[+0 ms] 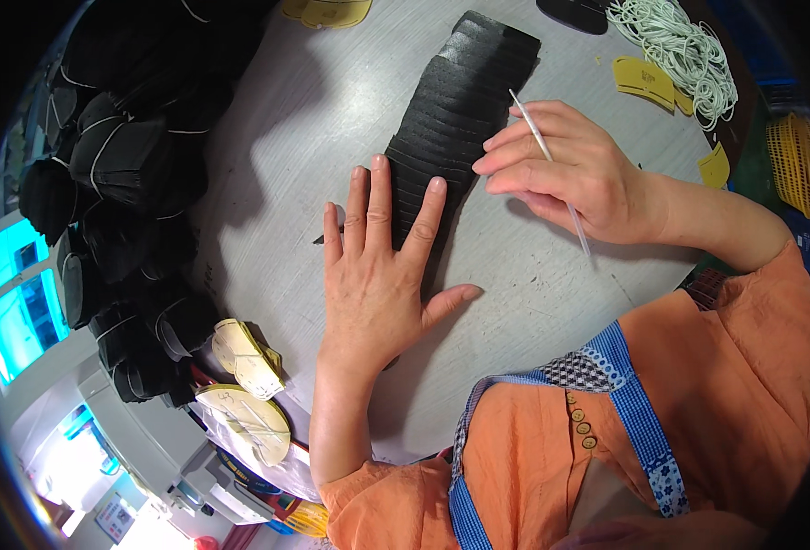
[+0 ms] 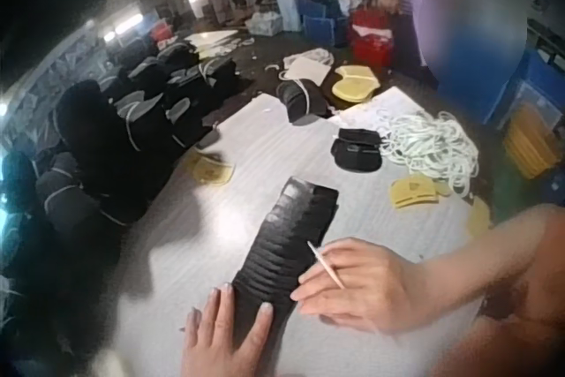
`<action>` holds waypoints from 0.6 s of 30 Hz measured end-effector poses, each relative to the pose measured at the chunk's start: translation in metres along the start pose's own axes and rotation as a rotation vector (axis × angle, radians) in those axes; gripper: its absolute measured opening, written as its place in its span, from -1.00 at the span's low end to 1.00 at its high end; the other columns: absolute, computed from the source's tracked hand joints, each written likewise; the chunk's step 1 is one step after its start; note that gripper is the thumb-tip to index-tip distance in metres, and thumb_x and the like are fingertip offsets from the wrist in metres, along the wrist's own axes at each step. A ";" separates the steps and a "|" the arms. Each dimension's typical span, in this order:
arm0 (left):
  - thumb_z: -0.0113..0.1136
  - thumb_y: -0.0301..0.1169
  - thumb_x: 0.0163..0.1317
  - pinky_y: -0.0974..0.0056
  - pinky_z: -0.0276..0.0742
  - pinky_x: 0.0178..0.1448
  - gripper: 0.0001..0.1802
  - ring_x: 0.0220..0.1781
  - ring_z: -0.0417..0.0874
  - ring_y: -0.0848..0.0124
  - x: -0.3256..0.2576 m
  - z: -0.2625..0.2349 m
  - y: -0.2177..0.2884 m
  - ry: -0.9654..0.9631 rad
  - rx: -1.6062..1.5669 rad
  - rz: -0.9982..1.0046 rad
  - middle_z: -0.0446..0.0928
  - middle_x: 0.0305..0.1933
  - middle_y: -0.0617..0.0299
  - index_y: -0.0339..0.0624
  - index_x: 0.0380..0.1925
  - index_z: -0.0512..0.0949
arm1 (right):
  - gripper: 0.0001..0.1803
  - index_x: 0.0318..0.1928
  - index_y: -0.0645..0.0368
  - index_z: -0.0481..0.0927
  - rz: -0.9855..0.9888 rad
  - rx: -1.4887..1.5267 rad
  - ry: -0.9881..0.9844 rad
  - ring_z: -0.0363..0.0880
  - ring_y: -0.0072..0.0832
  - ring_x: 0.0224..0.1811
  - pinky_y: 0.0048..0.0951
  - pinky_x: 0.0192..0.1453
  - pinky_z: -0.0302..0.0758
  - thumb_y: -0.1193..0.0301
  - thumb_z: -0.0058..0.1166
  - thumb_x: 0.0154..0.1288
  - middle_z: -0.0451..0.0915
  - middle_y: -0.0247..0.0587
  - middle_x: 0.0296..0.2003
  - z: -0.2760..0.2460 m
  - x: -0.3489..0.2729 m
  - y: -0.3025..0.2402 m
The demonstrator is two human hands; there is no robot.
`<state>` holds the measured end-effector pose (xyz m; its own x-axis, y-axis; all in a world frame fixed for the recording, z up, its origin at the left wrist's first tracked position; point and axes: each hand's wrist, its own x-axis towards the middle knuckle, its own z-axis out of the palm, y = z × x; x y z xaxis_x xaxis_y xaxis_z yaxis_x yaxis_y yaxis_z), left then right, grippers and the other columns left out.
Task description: The person marks shoe pieces using templates and a stylus, stacks the marked pieces, and secures them with elastic bands. They then sort and tie sets of templates with rubber bands before continuing to mark and bundle more shoe components.
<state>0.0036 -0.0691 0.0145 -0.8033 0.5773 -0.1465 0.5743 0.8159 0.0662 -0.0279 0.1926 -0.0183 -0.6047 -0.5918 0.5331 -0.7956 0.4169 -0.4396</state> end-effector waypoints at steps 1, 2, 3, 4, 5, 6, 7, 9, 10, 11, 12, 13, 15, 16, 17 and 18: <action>0.18 0.43 -0.04 -0.23 -0.08 0.54 0.12 0.61 -0.04 -0.09 0.001 -0.004 0.000 0.010 -0.031 0.023 -0.06 0.59 -0.17 0.21 0.50 0.18 | -0.62 -0.19 0.13 0.66 -0.006 -0.005 -0.004 0.61 -0.27 0.03 -0.16 0.22 0.47 0.61 0.36 -0.13 0.67 -0.25 -0.12 0.001 0.002 -0.001; 0.28 0.33 -0.05 -0.27 0.00 0.51 0.11 0.60 -0.02 -0.10 0.001 -0.007 0.002 0.020 -0.064 0.044 -0.04 0.58 -0.17 0.19 0.50 0.18 | -0.62 -0.19 0.13 0.66 -0.009 -0.007 -0.005 0.61 -0.27 0.03 -0.16 0.22 0.47 0.61 0.36 -0.13 0.67 -0.25 -0.12 0.002 0.003 -0.001; 0.28 0.33 -0.05 -0.27 0.00 0.51 0.11 0.60 -0.02 -0.10 0.004 -0.008 0.003 0.023 -0.064 0.043 -0.04 0.58 -0.17 0.19 0.50 0.18 | -0.63 -0.19 0.13 0.66 -0.015 -0.033 0.011 0.61 -0.27 0.02 -0.17 0.21 0.47 0.60 0.36 -0.12 0.67 -0.26 -0.13 0.004 0.005 0.000; 0.27 0.34 -0.04 -0.27 0.00 0.52 0.12 0.61 -0.01 -0.08 0.011 -0.007 0.003 0.049 -0.056 0.063 -0.03 0.58 -0.17 0.12 0.50 0.17 | -0.64 -0.19 0.13 0.67 -0.020 -0.059 0.026 0.60 -0.28 0.01 -0.18 0.21 0.47 0.58 0.36 -0.11 0.67 -0.27 -0.13 0.006 0.004 0.001; 0.26 0.34 -0.03 -0.26 0.00 0.52 0.14 0.61 0.00 -0.06 0.017 -0.007 0.003 0.077 -0.044 0.083 -0.02 0.58 -0.16 0.05 0.50 0.16 | -0.64 -0.19 0.13 0.67 -0.024 -0.061 0.029 0.60 -0.28 0.01 -0.18 0.21 0.47 0.58 0.36 -0.11 0.67 -0.27 -0.13 0.008 0.004 0.001; 0.26 0.34 -0.03 -0.26 0.00 0.52 0.14 0.61 0.00 -0.06 0.017 -0.006 0.004 0.079 -0.041 0.082 -0.02 0.58 -0.16 0.05 0.50 0.16 | -0.64 -0.20 0.12 0.67 -0.013 -0.089 0.030 0.59 -0.29 0.01 -0.18 0.21 0.47 0.58 0.35 -0.11 0.67 -0.28 -0.14 0.012 0.003 0.001; 0.25 0.34 -0.04 -0.25 -0.01 0.52 0.15 0.61 0.00 -0.04 0.017 -0.001 0.004 0.065 -0.061 0.084 -0.02 0.58 -0.15 0.00 0.50 0.16 | -0.65 -0.20 0.12 0.67 -0.002 -0.116 0.031 0.58 -0.30 0.01 -0.18 0.21 0.47 0.57 0.35 -0.11 0.67 -0.29 -0.15 0.013 0.002 0.002; 0.25 0.35 -0.04 -0.24 -0.01 0.53 0.17 0.61 0.00 -0.03 0.016 0.002 0.003 0.042 -0.084 0.090 -0.02 0.58 -0.14 -0.05 0.50 0.15 | -0.66 -0.20 0.13 0.66 -0.016 -0.105 0.021 0.59 -0.28 0.02 -0.15 0.22 0.46 0.59 0.33 -0.09 0.68 -0.27 -0.11 0.014 0.003 0.001; 0.24 0.34 -0.02 -0.24 -0.01 0.53 0.16 0.61 0.00 -0.04 0.014 0.003 0.002 0.045 -0.075 0.088 -0.02 0.58 -0.15 -0.06 0.50 0.14 | -0.67 -0.20 0.14 0.66 -0.033 -0.091 0.009 0.61 -0.25 0.03 -0.13 0.22 0.45 0.61 0.31 -0.07 0.69 -0.24 -0.08 0.016 0.003 0.001; 0.24 0.34 -0.01 -0.23 -0.02 0.54 0.16 0.61 0.00 -0.06 0.012 0.002 0.002 0.047 -0.068 0.083 -0.03 0.59 -0.15 -0.06 0.50 0.14 | -0.67 -0.20 0.14 0.66 -0.034 -0.083 0.005 0.61 -0.25 0.03 -0.13 0.22 0.45 0.61 0.31 -0.07 0.69 -0.24 -0.08 0.014 0.003 0.000; 0.24 0.34 -0.01 -0.23 -0.02 0.54 0.16 0.61 0.00 -0.06 0.009 -0.003 0.001 0.040 -0.071 0.074 -0.03 0.59 -0.15 -0.06 0.50 0.14 | -0.68 -0.19 0.15 0.65 -0.027 -0.079 0.021 0.61 -0.26 0.02 -0.11 0.23 0.45 0.61 0.30 -0.05 0.69 -0.24 -0.09 0.013 0.004 0.000; 0.26 0.30 0.01 -0.22 -0.02 0.54 0.14 0.61 0.01 -0.06 0.006 -0.012 -0.001 0.084 -0.115 0.066 0.01 0.57 -0.16 -0.11 0.49 0.14 | -0.68 -0.19 0.15 0.65 -0.021 -0.073 0.037 0.62 -0.26 0.00 -0.10 0.23 0.44 0.62 0.29 -0.03 0.69 -0.24 -0.10 0.011 0.005 -0.001; 0.30 0.19 0.07 -0.16 0.02 0.54 0.08 0.58 0.08 -0.06 -0.011 -0.024 -0.022 0.338 -0.267 0.004 0.11 0.53 -0.19 -0.20 0.47 0.17 | -0.69 -0.19 0.15 0.65 -0.042 -0.041 0.053 0.62 -0.29 -0.06 -0.17 0.17 0.47 0.62 0.29 -0.02 0.69 -0.25 -0.15 0.003 0.009 -0.003; 0.33 0.11 0.10 -0.12 0.05 0.53 0.04 0.56 0.14 -0.06 -0.027 -0.036 -0.035 0.553 -0.360 -0.050 0.18 0.50 -0.20 -0.25 0.46 0.19 | -0.70 -0.20 0.14 0.65 -0.065 -0.018 0.080 0.62 -0.31 -0.12 -0.24 0.12 0.49 0.62 0.28 -0.01 0.69 -0.27 -0.19 -0.002 0.012 -0.010; 0.36 -0.05 0.13 -0.02 0.13 0.51 -0.06 0.51 0.26 -0.04 -0.012 -0.011 -0.051 0.717 -0.456 -0.072 0.31 0.42 -0.19 -0.33 0.41 0.24 | -0.70 -0.20 0.14 0.65 0.001 -0.058 0.045 0.62 -0.31 -0.12 -0.24 0.12 0.49 0.62 0.28 -0.01 0.69 -0.27 -0.19 0.002 -0.005 -0.005; 0.35 -0.08 0.14 0.01 0.16 0.51 -0.10 0.49 0.29 -0.02 -0.028 -0.011 -0.053 0.750 -0.498 -0.143 0.33 0.41 -0.16 -0.33 0.40 0.27 | -0.71 -0.20 0.15 0.64 0.006 0.004 0.028 0.62 -0.31 -0.13 -0.25 0.06 0.50 0.64 0.27 0.01 0.69 -0.26 -0.19 -0.001 -0.003 -0.007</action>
<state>-0.0063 -0.1286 0.0261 -0.8536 0.1959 0.4827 0.4664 0.7002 0.5406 -0.0201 0.1920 -0.0163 -0.6104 -0.5693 0.5507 -0.7917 0.4177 -0.4458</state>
